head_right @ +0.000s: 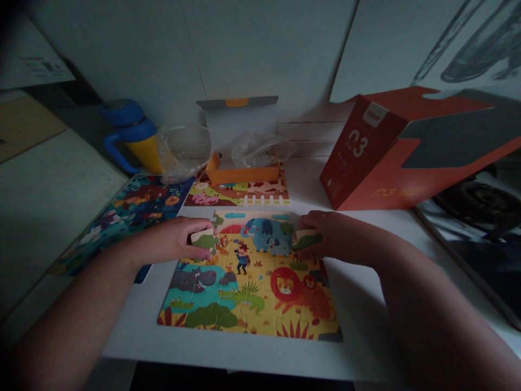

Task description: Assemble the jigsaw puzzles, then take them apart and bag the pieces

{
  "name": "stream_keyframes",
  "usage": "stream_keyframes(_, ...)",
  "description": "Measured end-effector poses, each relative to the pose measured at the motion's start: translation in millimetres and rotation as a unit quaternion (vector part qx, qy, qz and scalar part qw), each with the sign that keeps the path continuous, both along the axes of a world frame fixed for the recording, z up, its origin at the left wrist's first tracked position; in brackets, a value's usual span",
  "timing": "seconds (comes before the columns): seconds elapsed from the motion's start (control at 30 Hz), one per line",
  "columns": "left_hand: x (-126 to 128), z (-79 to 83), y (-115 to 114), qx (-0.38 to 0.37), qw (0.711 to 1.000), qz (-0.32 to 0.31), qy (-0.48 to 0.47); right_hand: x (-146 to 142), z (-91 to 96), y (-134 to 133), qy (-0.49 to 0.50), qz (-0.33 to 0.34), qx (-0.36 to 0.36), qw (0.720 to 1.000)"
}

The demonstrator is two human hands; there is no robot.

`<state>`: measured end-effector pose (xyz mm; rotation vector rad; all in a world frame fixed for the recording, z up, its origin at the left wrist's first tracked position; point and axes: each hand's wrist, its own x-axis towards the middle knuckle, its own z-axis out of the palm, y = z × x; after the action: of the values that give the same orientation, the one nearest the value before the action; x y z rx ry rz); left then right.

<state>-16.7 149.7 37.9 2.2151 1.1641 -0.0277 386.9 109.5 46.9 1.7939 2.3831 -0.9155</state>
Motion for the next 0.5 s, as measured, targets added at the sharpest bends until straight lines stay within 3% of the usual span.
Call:
stream_keyframes(0.17, -0.6, 0.4, -0.4, 0.005, 1.0, -0.006, 0.0, 2.8, 13.7, 0.6, 0.064, -0.013, -0.062, 0.996)
stream_keyframes(0.27, -0.1, 2.5, -1.2, 0.007, 1.0, -0.012, -0.01, 6.9, 12.2, 3.6, 0.127, -0.031, -0.078, 0.988)
stream_keyframes(0.37, 2.6, 2.7, -0.5, 0.008, 0.999, -0.005, -0.045, 2.8, -0.3, 7.1, 0.2, -0.075, -0.027, 0.977)
stream_keyframes(0.5, 9.2, -7.5, 5.7, 0.029, 0.978, 0.077, -0.193, -20.2, -20.1, 8.3, 0.249, -0.151, 0.077, 0.954)
